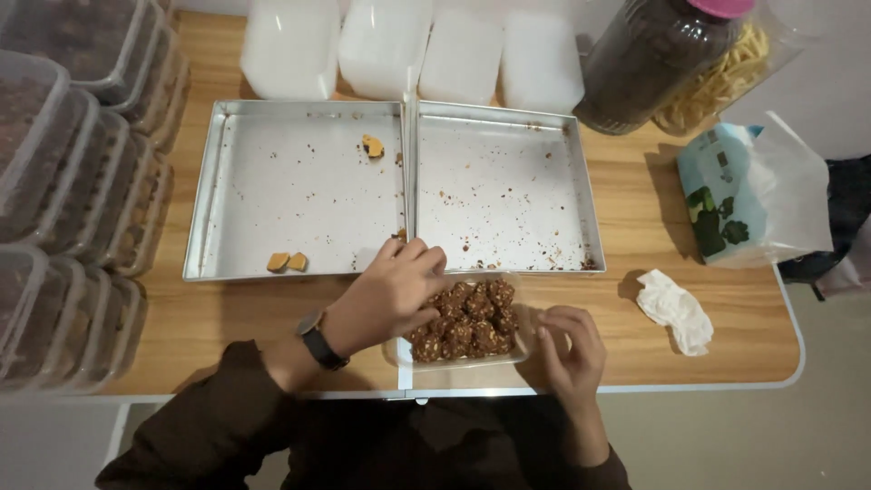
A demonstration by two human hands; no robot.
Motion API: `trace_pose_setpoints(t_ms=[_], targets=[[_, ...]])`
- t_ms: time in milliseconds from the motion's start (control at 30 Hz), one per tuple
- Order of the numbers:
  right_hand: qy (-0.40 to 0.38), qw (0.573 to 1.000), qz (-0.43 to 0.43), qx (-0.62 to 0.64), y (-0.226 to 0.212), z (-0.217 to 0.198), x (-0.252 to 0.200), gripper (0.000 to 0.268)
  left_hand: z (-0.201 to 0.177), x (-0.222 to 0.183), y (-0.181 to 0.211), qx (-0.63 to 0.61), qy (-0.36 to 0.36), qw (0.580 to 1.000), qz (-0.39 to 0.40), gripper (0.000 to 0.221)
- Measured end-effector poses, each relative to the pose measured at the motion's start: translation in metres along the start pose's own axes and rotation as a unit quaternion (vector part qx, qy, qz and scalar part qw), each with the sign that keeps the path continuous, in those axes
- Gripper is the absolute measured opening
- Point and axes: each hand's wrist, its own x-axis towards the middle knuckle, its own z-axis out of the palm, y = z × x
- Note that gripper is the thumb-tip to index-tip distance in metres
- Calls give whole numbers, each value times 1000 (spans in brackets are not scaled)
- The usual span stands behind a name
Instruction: Transferring cookies from a baking tray into a plastic container and cleaning the tray.
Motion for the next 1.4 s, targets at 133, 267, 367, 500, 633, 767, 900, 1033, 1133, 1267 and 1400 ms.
trace_pose_setpoints(t_ms=[133,267,367,500,633,767,900,1033,1133,1267,1400], targets=[[-12,1000,-2,24,1,1,6,13,9,5,1,-6,-58,998,-9,32],[-128,992,-10,-19,-24,-2,29,16,16,2,2,-18,-62,998,-15,33],[-210,975,-39,-68,-39,3,55,14,15,4,2,-31,-70,996,-42,32],[-312,939,-28,-140,-51,14,78,21,20,2,-1,-45,-87,991,-96,33],[-353,912,-10,-211,-46,22,81,26,19,0,1,-69,-63,988,-124,29],[-360,901,-21,-240,-41,28,80,30,16,-2,2,-70,-42,989,-126,30],[-345,906,-20,-246,-35,31,78,28,15,-4,1,-93,-28,986,-139,27],[-314,921,-34,-229,-28,33,73,25,12,-5,2,-88,-14,985,-150,25],[-297,928,-22,-224,-34,30,77,23,10,-5,2,-110,-29,981,-155,25],[-294,926,-30,-236,-27,39,74,19,7,-4,2,-117,-41,979,-164,25],[-286,935,-20,-211,-37,32,76,21,7,-6,4,-118,-43,976,-177,33]])
